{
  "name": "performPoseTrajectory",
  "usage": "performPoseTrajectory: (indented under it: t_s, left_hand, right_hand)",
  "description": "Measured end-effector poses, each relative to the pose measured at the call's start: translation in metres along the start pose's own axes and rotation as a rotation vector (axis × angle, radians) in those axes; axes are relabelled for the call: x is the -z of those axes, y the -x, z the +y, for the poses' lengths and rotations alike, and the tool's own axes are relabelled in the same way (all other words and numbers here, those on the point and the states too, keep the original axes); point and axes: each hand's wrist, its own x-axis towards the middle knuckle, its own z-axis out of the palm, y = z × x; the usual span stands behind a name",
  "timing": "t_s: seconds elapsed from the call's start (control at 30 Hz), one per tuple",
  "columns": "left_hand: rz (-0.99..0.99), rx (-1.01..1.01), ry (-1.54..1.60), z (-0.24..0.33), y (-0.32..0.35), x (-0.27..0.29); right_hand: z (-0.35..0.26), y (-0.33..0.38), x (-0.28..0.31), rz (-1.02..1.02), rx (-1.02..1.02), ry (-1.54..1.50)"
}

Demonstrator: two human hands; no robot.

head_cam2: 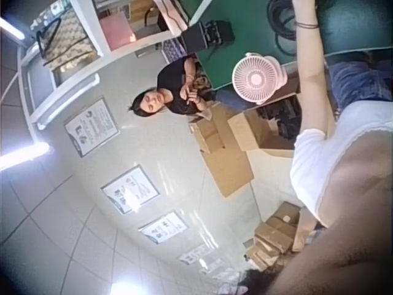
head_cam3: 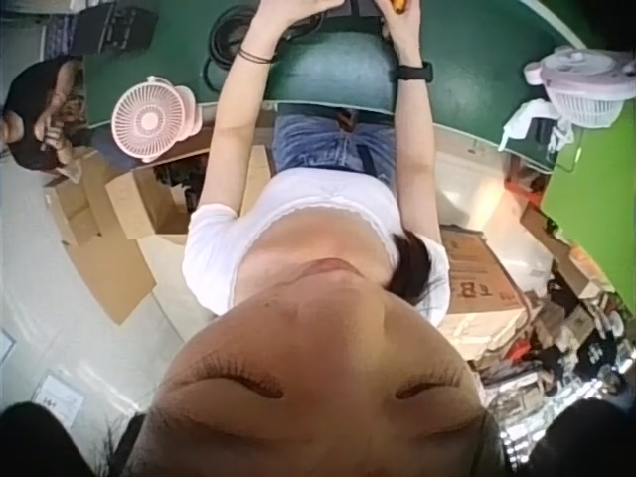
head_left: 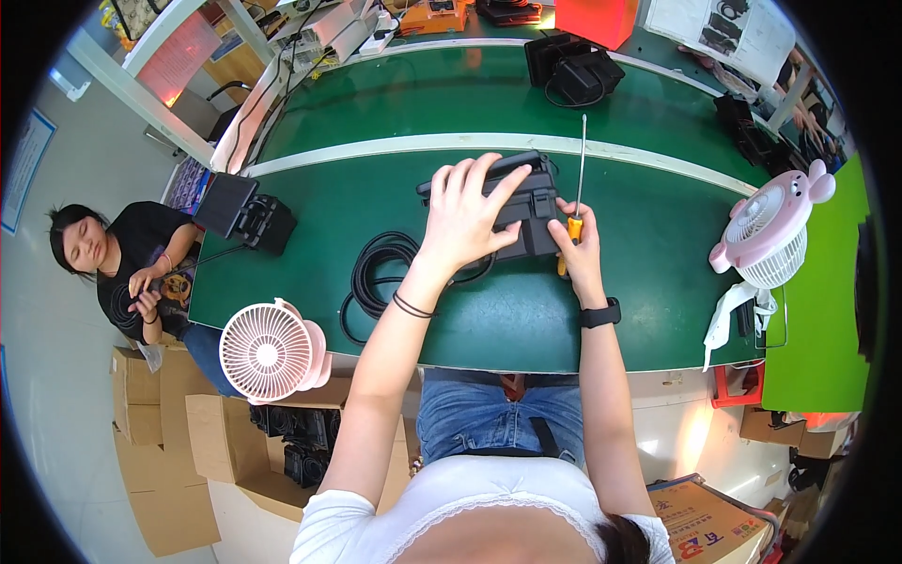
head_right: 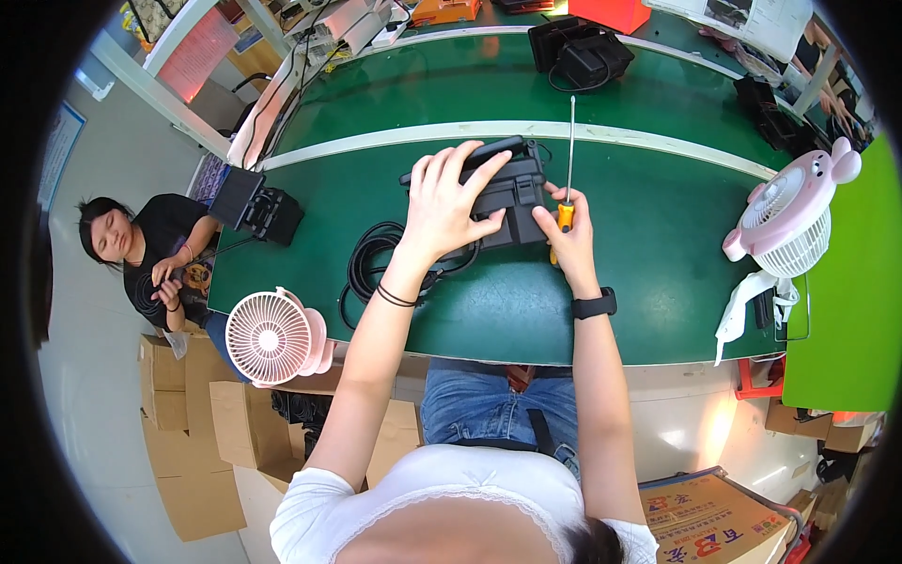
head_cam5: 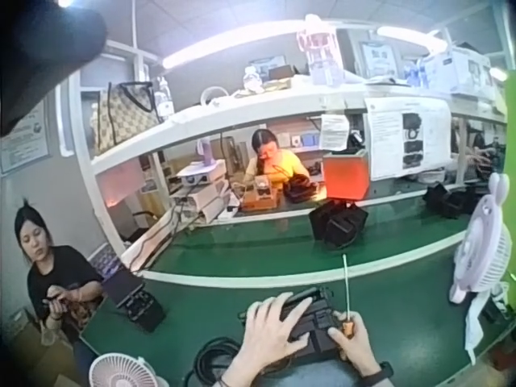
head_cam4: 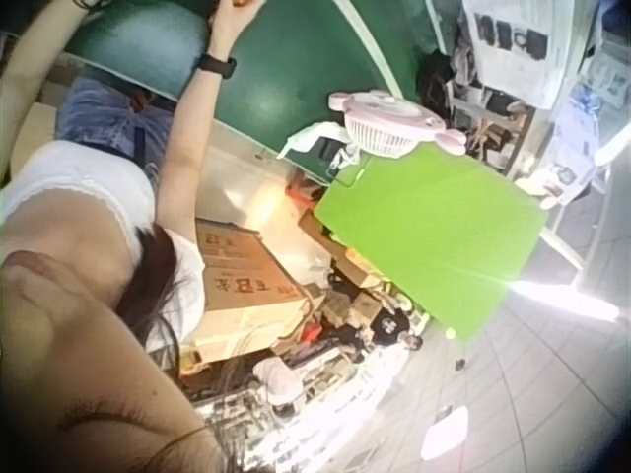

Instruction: Assemble small solar panel components into a storage case and secure with screws.

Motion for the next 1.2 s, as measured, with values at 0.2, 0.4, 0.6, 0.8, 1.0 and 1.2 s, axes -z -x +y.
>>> performPoseTrajectory:
  t_s: [0.2, 0.4, 0.6, 0.8, 1.0, 1.2]
  left_hand:
    - [0.131, 0.152, -0.026, -0.023, 0.004, -0.010]
    - [0.226, 0.267, -0.014, -0.026, 0.015, -0.009]
    - [0.271, 0.347, -0.027, -0.025, 0.024, 0.000]
    - [0.236, 0.381, -0.030, -0.030, 0.024, -0.003]
    - [0.270, 0.367, -0.068, -0.027, 0.027, -0.003]
    - [0.272, 0.395, -0.059, -0.032, 0.026, -0.004]
  right_hand:
    - [-0.021, 0.021, -0.001, 0.196, 0.234, 0.420]
    - [-0.022, 0.080, 0.019, -0.006, 0.382, 0.792]
    - [-0.041, 0.089, 0.016, -0.182, 0.262, 0.983]
    - [-0.048, 0.094, 0.004, -0.159, 0.318, 0.956]
    - [-0.064, 0.096, -0.008, -0.125, 0.402, 1.045]
    - [-0.059, 0.096, -0.015, -0.095, 0.489, 1.064]
